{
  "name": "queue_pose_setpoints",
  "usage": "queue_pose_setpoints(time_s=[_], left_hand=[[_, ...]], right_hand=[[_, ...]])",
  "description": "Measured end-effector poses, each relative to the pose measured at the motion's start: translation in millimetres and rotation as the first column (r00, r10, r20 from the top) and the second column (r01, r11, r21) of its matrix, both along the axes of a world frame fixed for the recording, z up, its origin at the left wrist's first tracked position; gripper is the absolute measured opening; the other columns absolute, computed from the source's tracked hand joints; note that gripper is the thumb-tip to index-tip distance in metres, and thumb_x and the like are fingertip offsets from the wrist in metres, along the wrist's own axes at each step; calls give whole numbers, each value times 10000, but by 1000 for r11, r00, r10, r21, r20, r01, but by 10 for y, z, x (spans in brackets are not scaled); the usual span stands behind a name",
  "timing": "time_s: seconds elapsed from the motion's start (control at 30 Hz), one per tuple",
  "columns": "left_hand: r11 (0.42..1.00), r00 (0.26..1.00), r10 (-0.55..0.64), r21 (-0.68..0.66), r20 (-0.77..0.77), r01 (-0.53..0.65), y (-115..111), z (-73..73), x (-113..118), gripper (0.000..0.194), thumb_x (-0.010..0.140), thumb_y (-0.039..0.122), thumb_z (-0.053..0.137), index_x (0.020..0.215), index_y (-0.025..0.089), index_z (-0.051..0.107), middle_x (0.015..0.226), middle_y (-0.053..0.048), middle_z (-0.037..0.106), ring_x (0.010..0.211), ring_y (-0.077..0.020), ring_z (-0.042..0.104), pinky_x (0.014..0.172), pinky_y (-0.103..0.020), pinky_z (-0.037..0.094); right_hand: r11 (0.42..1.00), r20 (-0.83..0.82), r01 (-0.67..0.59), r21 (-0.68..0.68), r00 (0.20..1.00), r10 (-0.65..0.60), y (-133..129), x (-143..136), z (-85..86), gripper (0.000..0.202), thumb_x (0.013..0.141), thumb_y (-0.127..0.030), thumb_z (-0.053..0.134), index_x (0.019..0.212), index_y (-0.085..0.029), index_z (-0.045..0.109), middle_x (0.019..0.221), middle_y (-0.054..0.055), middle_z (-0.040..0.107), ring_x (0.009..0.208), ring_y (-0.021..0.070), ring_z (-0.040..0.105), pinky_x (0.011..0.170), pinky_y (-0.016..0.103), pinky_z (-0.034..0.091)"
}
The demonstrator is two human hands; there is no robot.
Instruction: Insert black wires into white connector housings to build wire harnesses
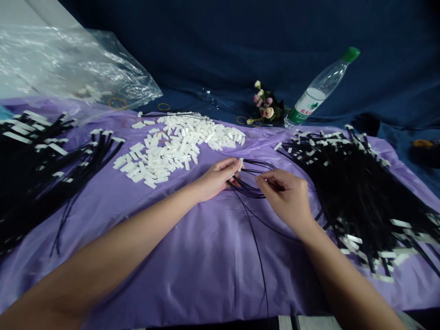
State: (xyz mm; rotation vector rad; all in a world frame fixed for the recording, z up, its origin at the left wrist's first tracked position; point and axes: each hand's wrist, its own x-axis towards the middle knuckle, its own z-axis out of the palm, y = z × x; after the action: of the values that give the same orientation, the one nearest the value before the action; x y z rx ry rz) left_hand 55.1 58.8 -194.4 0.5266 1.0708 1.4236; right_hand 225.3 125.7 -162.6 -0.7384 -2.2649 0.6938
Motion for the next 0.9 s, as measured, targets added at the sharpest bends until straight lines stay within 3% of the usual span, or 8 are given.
queue_pose_setpoints(time_s=[0.43,0.6,0.7,0.8,0.9], left_hand=[[999,999,-20,33,-42,22,-8,-29,-3,269,752,412,700,820,160,637,653,14,556,567,-69,478,566,-206,362],[999,996,43,-16,76,-41,7,25,-12,273,724,393,733,806,163,612,629,21,547,526,-67,474,551,-214,413],[994,980,107,-39,168,-102,17,63,-41,236,748,353,723,805,158,604,616,37,509,474,-45,413,555,-228,452],[989,963,142,-76,230,-128,22,77,-79,204,789,337,687,820,155,598,606,41,492,456,-42,407,565,-247,482],[983,949,175,-93,264,-155,22,68,-109,193,823,346,648,839,162,593,597,40,501,461,-63,462,583,-279,507]], right_hand=[[993,16,-56,103,998,55,-10,-91,-45,80,836,-163,615,805,-162,688,679,8,620,576,107,536,553,225,406],[988,-5,-37,150,999,39,3,13,69,117,835,-210,627,937,-181,676,775,25,625,570,110,527,531,240,438],[982,-75,-24,189,996,39,23,147,201,155,818,-178,644,972,-184,663,881,46,642,668,127,578,589,254,483],[973,-35,-183,143,981,190,65,285,323,127,818,-137,639,931,-188,666,831,29,651,690,128,599,599,250,490],[913,111,-407,4,908,404,101,371,382,140,838,-132,615,953,-196,662,847,16,673,711,123,624,603,234,502]])
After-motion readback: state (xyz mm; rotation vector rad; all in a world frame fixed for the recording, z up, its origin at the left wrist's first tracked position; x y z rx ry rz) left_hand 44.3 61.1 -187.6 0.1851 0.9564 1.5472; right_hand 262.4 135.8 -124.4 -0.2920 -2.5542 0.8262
